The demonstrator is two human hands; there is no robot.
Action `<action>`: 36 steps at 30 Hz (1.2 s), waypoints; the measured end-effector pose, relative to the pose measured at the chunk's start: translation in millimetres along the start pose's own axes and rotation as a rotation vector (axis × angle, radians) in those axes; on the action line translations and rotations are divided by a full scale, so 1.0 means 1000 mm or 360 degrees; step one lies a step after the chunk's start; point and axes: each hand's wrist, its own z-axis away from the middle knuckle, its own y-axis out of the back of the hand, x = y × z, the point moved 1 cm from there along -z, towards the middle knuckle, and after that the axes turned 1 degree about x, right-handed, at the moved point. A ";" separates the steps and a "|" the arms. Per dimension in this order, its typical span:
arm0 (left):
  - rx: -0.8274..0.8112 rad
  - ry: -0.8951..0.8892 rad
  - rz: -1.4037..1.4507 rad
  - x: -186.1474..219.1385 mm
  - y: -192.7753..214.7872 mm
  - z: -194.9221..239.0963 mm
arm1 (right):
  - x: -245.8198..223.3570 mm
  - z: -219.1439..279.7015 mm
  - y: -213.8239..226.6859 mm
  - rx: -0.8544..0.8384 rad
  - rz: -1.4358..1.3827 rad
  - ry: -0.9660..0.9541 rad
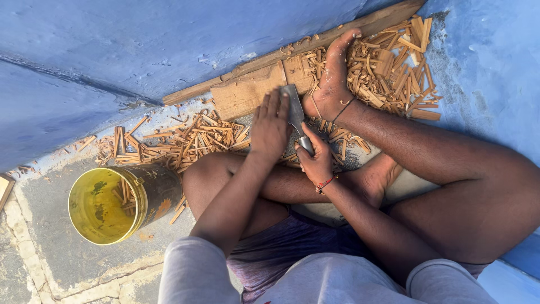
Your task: The person is carving a piece of wood using a chisel and mallet. They are sitting on the floor with the wood between their feet, striking the chisel to remove wood shavings.
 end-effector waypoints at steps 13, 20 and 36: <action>0.0146 -0.0034 -0.0239 0.023 -0.055 -0.002 | 0.040 -0.020 0.016 0.0019 0.0132 0.0337; 0.0215 -0.0013 -0.0226 0.017 -0.051 -0.020 | 0.049 -0.047 0.016 0.0004 0.0073 0.0184; 0.0125 -0.0113 -0.0275 0.006 -0.053 -0.016 | 0.039 -0.029 0.007 0.0075 0.0203 0.0244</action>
